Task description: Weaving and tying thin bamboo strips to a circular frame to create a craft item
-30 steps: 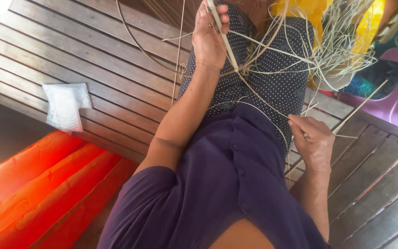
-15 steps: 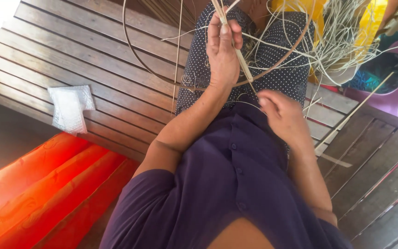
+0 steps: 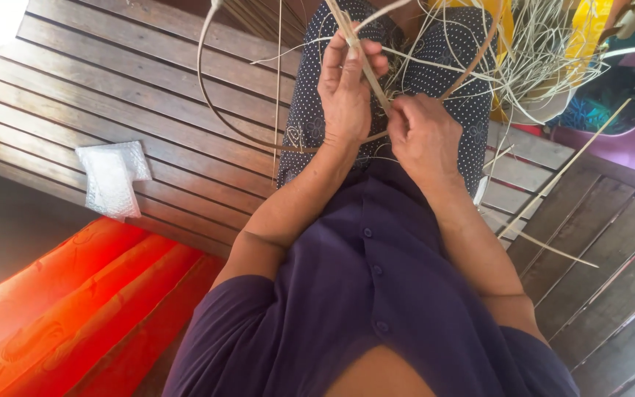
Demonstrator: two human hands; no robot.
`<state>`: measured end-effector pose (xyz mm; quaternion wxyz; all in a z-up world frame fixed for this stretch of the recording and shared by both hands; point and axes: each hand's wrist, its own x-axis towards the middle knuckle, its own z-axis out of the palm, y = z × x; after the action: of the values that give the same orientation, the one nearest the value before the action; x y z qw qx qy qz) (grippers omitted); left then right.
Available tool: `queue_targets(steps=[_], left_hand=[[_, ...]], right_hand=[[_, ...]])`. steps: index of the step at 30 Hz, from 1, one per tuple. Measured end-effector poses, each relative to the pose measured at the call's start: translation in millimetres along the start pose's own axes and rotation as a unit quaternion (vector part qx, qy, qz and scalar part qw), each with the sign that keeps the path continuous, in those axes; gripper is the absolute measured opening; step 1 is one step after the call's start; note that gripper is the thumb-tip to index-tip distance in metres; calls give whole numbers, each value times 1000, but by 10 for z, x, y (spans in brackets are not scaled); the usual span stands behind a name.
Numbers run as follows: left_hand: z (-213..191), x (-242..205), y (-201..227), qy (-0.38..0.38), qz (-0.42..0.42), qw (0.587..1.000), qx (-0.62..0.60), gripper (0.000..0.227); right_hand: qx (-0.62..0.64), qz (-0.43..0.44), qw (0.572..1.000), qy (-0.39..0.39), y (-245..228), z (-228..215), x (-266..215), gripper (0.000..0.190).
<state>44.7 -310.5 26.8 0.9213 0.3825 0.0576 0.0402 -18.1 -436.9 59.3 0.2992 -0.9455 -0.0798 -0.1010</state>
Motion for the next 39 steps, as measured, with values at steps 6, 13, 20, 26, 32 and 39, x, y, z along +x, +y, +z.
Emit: queue_targets(steps=[6, 13, 20, 26, 32, 39], left_hand=[[-189, 115, -88, -4, 1, 998, -65, 24], [-118, 59, -64, -16, -12, 996, -84, 25], [-141, 57, -69, -20, -5, 996, -92, 26], [-126, 57, -62, -31, 7, 995, -96, 25], [-148, 62, -67, -40, 13, 995, -87, 25], [-148, 51, -69, -30, 8, 997, -77, 27]], right_hand=[[193, 244, 940, -142, -29, -207, -121, 4], [296, 292, 900, -131, 87, -113, -192, 8], [280, 272, 913, -117, 132, 6, -156, 9], [279, 267, 916, -108, 120, 50, -140, 7], [292, 258, 916, -98, 92, 80, -123, 5], [298, 244, 918, -92, 90, 106, -112, 4]])
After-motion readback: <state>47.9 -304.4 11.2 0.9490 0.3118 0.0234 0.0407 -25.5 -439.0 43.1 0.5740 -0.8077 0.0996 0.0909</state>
